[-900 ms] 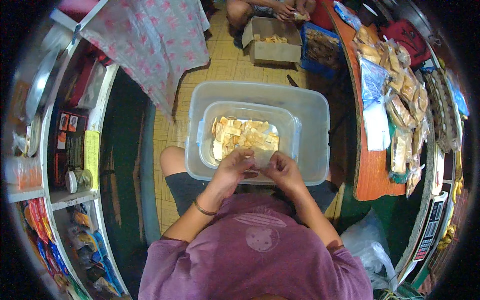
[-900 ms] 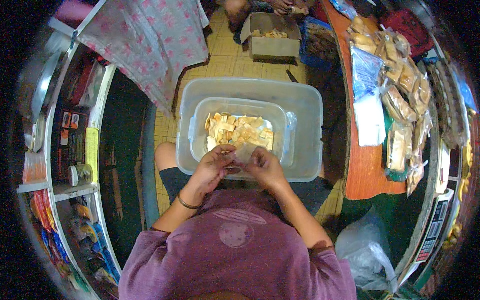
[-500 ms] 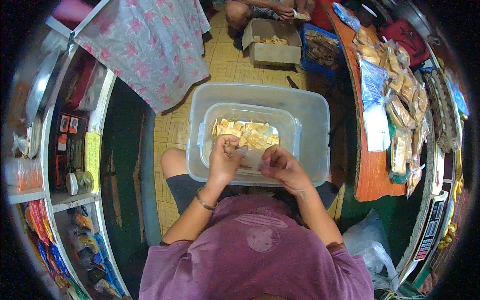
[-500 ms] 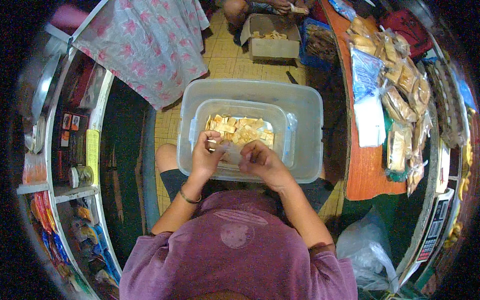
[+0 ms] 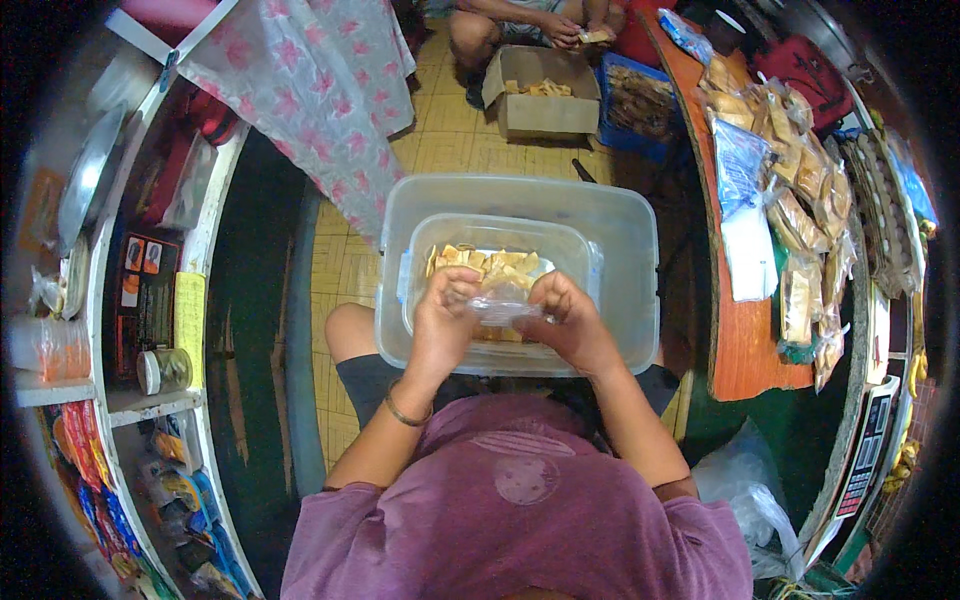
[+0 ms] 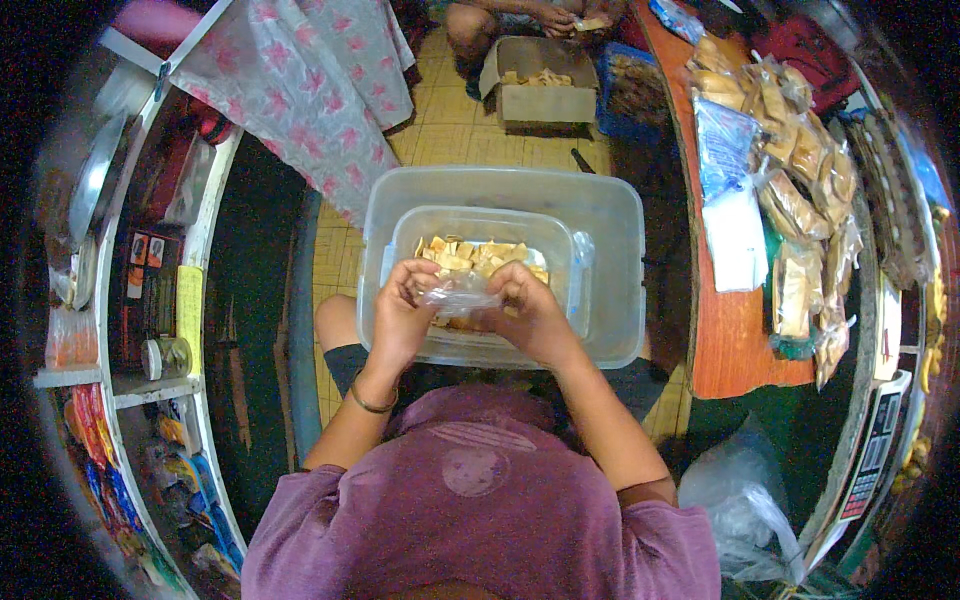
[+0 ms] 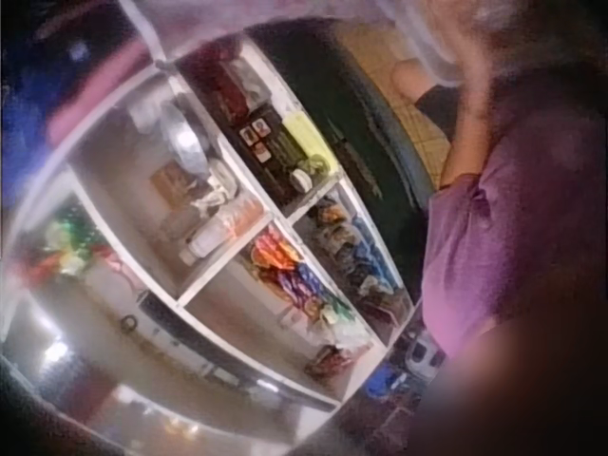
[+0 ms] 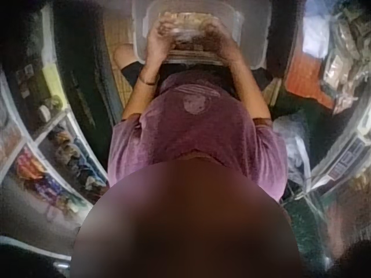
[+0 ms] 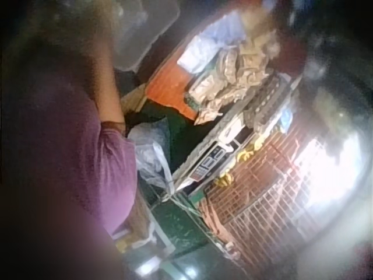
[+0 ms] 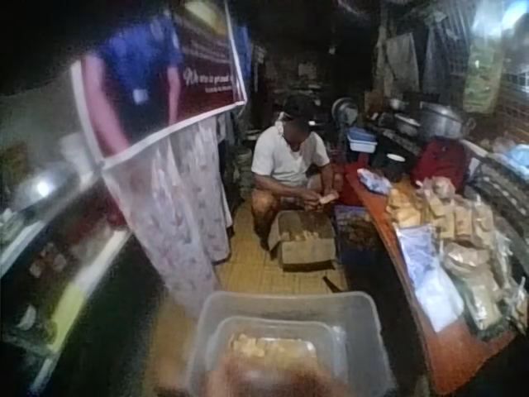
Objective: The person sits on the floor and repeatedly picks rectangular snack pieces from a clear plastic container, places them into small clear plastic bags, and seals each bag. The person continues this one-at-a-time packaging process throughout the clip.
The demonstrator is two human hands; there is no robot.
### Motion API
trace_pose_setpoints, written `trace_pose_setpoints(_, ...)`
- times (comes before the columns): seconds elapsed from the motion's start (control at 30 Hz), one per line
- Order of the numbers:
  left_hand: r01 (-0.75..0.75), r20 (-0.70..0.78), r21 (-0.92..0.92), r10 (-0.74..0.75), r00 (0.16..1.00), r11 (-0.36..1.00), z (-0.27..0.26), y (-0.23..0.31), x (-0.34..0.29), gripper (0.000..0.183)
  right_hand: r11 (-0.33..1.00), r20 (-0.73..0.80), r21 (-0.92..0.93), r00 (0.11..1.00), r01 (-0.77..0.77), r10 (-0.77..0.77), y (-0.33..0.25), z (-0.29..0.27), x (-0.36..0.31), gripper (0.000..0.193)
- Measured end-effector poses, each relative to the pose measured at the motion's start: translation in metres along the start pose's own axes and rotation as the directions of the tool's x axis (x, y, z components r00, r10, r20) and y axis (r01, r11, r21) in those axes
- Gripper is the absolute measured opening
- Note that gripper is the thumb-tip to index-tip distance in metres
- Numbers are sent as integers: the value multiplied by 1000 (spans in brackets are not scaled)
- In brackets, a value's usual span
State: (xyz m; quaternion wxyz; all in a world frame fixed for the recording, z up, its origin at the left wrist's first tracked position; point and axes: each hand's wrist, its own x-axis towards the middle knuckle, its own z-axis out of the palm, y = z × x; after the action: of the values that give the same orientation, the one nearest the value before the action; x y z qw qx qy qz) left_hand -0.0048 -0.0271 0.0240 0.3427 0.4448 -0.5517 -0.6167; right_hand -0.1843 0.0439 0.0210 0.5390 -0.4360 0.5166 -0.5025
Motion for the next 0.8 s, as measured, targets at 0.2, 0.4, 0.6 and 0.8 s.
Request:
trace_pose_setpoints(0.2, 25, 313, -87, 4, 950, 996, 7, 19, -20, 39, 993, -328, 14, 939, 116, -105, 1, 7, 13, 34)
trace_pose_setpoints(0.4, -247, -222, 357, 338, 915, 901, -3, 23, -1, 39, 890, 193, 446, 981, -97, 10, -20, -6, -4, 33)
trace_pose_setpoints(0.6, -102, 105, -225, 128, 986, 969, 6, 27, -17, 31, 990, -286, -120, 952, 75, -107, -22, 11, 12, 34)
trace_pose_setpoints(0.8, -238, 186, 105, 216, 958, 965, 5, 17, -23, 31, 873, -328, -443, 870, 204, -369, -32, 19, 13, 36)
